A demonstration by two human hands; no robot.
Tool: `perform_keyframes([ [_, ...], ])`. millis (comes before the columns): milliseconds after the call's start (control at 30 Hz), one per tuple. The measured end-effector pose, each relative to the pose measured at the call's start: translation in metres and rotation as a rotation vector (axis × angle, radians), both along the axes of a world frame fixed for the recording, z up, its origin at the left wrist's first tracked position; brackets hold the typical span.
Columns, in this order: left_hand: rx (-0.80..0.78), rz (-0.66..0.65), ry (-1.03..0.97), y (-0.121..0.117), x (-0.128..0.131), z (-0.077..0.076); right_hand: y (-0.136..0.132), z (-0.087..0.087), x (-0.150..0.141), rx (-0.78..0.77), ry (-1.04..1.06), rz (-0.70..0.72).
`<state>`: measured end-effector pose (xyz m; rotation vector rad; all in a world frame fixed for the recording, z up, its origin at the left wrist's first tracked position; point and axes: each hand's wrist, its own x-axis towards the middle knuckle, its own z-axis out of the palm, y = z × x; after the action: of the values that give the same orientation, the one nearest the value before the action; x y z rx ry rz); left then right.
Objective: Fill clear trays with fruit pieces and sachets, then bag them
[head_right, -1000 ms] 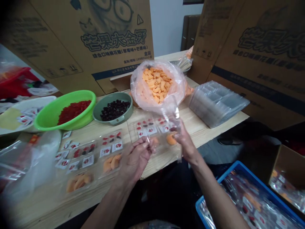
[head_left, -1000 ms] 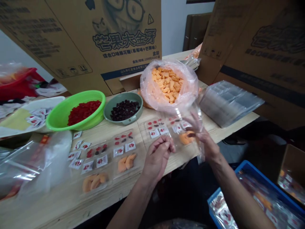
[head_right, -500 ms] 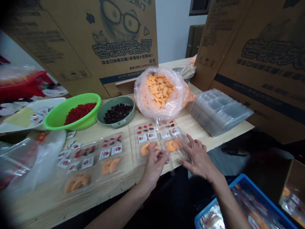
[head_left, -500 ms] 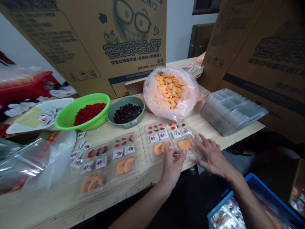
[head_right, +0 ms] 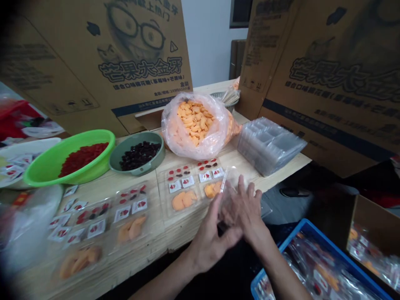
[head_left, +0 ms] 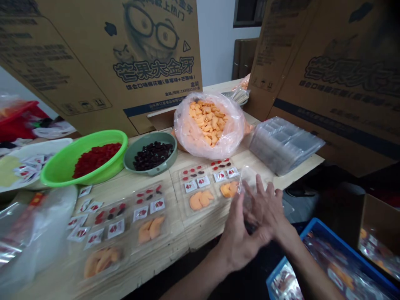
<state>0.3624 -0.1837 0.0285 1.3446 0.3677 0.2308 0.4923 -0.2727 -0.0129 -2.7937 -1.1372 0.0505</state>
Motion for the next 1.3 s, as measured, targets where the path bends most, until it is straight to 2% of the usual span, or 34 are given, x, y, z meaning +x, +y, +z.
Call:
perform_keyframes([
  [67,0.097,-0.044,-0.064,-0.007,-0.002,0.0,-0.003,0.004,0.0,0.01,-0.088,0.04],
  [167,0.16,0.05,-0.124,-0.01,0.0,-0.004,-0.011,0.012,0.007,0.007,-0.176,0.055],
  [267,0.269,0.11,-0.149,-0.004,-0.001,-0.007,-0.02,0.015,0.028,-0.025,-0.107,-0.034],
  [333,0.308,0.149,-0.131,0.003,-0.008,-0.008,-0.021,0.008,0.046,-0.049,-0.007,-0.135],
  [433,0.138,0.231,0.028,0.013,-0.026,-0.014,-0.01,-0.017,0.067,-0.051,0.029,-0.252],
  [500,-0.048,0.28,0.159,0.02,-0.038,-0.021,0.003,-0.036,0.075,-0.03,-0.023,-0.26],
  [567,-0.193,0.338,0.219,0.027,-0.047,-0.027,0.014,-0.047,0.081,-0.012,-0.052,-0.245],
  [667,-0.339,0.447,0.209,0.041,-0.057,-0.03,0.019,-0.041,0.079,0.023,-0.038,-0.255],
  [767,-0.373,0.551,0.156,0.05,-0.061,-0.03,0.014,-0.016,0.058,0.252,-0.024,-0.296],
  [833,-0.363,0.584,0.105,0.051,-0.06,-0.032,0.013,0.001,0.031,0.517,0.243,-0.302],
  [933,-0.33,0.538,0.046,0.044,-0.054,-0.039,0.026,0.011,-0.014,0.867,1.06,-0.26],
  [1000,-0.292,0.471,0.03,0.038,-0.05,-0.043,0.041,0.009,-0.034,1.054,1.404,-0.225],
  [1067,-0.277,0.445,0.015,0.036,-0.047,-0.044,0.052,0.004,-0.04,1.193,1.504,-0.212],
  [1133,-0.314,0.472,-0.01,0.042,-0.048,-0.04,0.056,0.001,-0.035,1.237,1.504,-0.208],
  [1200,-0.368,0.507,-0.023,0.054,-0.05,-0.032,0.054,0.0,-0.026,1.179,1.518,-0.155],
  [1300,-0.348,0.463,-0.001,0.073,-0.053,-0.021,0.049,0.001,-0.014,1.013,1.545,-0.045],
])
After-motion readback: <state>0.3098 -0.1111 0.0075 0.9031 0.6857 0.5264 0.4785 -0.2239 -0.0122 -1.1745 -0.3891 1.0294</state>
